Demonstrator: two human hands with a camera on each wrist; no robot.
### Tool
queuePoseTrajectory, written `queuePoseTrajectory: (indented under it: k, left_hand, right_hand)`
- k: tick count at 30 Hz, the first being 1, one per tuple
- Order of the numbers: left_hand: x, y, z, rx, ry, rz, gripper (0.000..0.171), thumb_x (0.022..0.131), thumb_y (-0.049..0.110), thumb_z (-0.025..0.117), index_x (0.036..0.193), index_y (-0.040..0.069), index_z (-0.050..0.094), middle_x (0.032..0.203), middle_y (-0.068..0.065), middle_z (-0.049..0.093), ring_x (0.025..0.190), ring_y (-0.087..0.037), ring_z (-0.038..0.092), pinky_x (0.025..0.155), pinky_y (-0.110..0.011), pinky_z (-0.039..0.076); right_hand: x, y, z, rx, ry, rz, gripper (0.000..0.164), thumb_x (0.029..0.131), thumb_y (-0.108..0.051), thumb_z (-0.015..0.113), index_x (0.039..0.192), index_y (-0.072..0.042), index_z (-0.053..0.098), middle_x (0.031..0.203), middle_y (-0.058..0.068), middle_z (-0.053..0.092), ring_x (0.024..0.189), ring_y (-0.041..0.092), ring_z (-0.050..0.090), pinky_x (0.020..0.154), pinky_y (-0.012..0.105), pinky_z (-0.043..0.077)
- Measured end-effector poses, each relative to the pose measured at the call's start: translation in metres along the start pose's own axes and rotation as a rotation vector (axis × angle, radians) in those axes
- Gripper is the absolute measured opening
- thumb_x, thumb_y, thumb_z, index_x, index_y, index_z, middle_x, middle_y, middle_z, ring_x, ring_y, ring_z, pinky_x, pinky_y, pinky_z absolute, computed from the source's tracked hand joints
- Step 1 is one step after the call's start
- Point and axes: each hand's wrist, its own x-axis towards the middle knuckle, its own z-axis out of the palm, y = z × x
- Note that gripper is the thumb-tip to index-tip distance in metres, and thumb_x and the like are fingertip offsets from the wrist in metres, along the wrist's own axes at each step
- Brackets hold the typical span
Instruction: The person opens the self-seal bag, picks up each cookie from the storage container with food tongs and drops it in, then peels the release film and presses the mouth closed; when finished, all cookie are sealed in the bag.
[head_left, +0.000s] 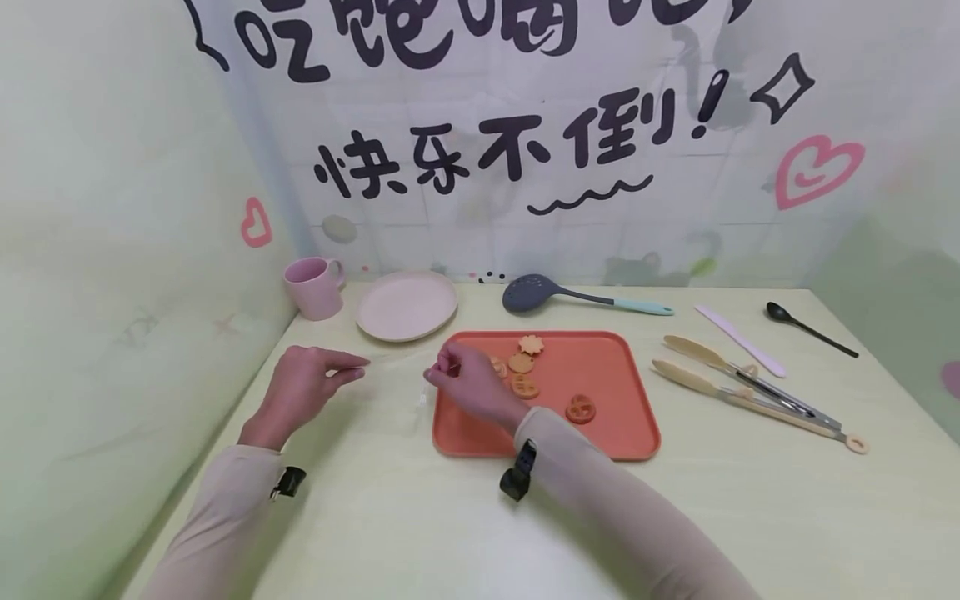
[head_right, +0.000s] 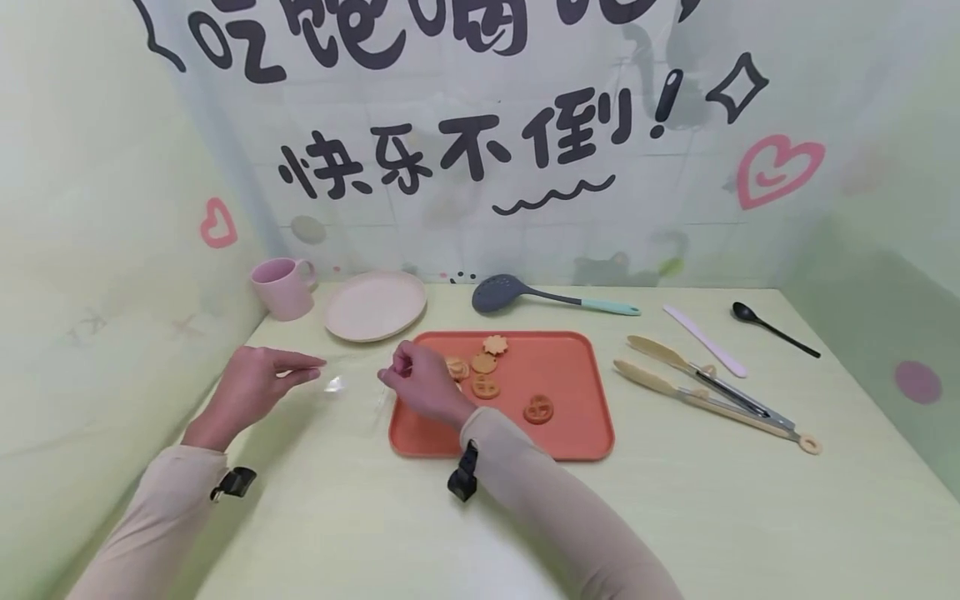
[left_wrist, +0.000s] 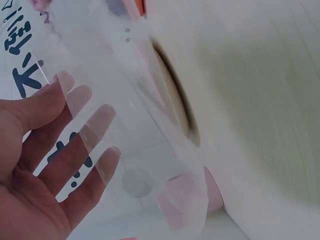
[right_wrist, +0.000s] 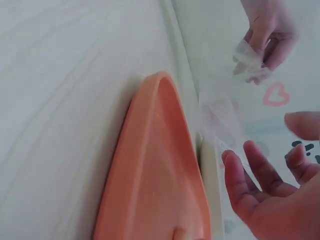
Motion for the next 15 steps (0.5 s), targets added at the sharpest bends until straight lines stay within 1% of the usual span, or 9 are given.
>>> queuePoseTrajectory:
  k: [2,3,5,7,9,11,13,15]
  left_hand:
    - [0.002,0.002,0.000,0.003,0.025,0.022,0.016,0.083,0.016,0.081,0.099,0.016,0.082,0.090,-0.003,0.080,0.086,-0.026,0.076,0.070,-0.037,0.054]
    - [0.003,0.003,0.000,0.005,0.041,0.032,0.016,0.083,0.015,0.081,0.098,0.016,0.082,0.090,-0.003,0.080,0.084,-0.025,0.076,0.069,-0.037,0.054]
    - [0.004,0.004,0.000,-0.004,0.076,0.043,0.015,0.082,0.014,0.082,0.097,0.015,0.082,0.089,-0.004,0.080,0.081,-0.024,0.076,0.067,-0.034,0.054]
    - [0.005,0.005,-0.002,-0.022,0.116,0.053,0.014,0.081,0.013,0.083,0.095,0.013,0.083,0.087,-0.004,0.080,0.078,-0.023,0.077,0.065,-0.031,0.055]
    - [0.007,0.005,-0.004,-0.038,0.149,0.058,0.014,0.080,0.011,0.083,0.094,0.013,0.083,0.086,-0.004,0.080,0.076,-0.022,0.077,0.064,-0.026,0.053]
    - [0.008,0.005,-0.006,-0.063,0.176,0.062,0.014,0.080,0.009,0.084,0.093,0.012,0.083,0.086,-0.005,0.080,0.075,-0.022,0.077,0.064,-0.018,0.052]
    - [0.008,0.004,-0.009,-0.079,0.199,0.063,0.015,0.079,0.007,0.084,0.093,0.012,0.083,0.086,-0.005,0.080,0.076,-0.023,0.077,0.066,-0.008,0.048]
    - [0.008,0.004,-0.011,-0.105,0.208,0.056,0.016,0.079,0.004,0.083,0.093,0.011,0.083,0.086,-0.006,0.080,0.076,-0.025,0.077,0.066,-0.001,0.044]
  right_hand:
    - [0.006,0.001,0.005,-0.005,0.016,0.033,0.016,0.099,-0.023,0.065,0.090,-0.014,0.055,0.089,0.001,0.059,0.083,0.014,0.058,0.067,0.026,0.047]
    - [0.008,0.002,0.008,-0.016,0.011,0.041,0.012,0.098,-0.022,0.065,0.091,-0.015,0.058,0.088,0.001,0.059,0.079,0.014,0.056,0.065,0.025,0.045]
    - [0.011,0.002,0.012,-0.053,-0.008,0.058,0.006,0.098,-0.022,0.065,0.098,-0.015,0.064,0.083,0.001,0.060,0.072,0.014,0.055,0.060,0.025,0.044]
    - [0.012,0.001,0.016,-0.080,-0.029,0.075,0.009,0.099,-0.021,0.064,0.105,-0.015,0.068,0.077,0.002,0.059,0.065,0.014,0.052,0.056,0.025,0.042]
    - [0.012,0.000,0.019,-0.078,-0.040,0.105,0.014,0.099,-0.020,0.063,0.109,-0.015,0.070,0.077,0.003,0.059,0.061,0.014,0.051,0.054,0.025,0.041]
    - [0.011,-0.001,0.020,-0.060,-0.043,0.143,0.016,0.100,-0.021,0.062,0.112,-0.015,0.071,0.079,0.007,0.060,0.061,0.014,0.053,0.055,0.025,0.043]
    - [0.011,-0.002,0.020,-0.037,-0.042,0.173,0.016,0.100,-0.023,0.061,0.112,-0.018,0.071,0.085,0.012,0.064,0.062,0.015,0.056,0.056,0.025,0.045]
    - [0.011,-0.003,0.020,-0.025,-0.051,0.184,0.018,0.101,-0.025,0.061,0.114,-0.019,0.071,0.092,0.017,0.066,0.062,0.018,0.058,0.056,0.025,0.046]
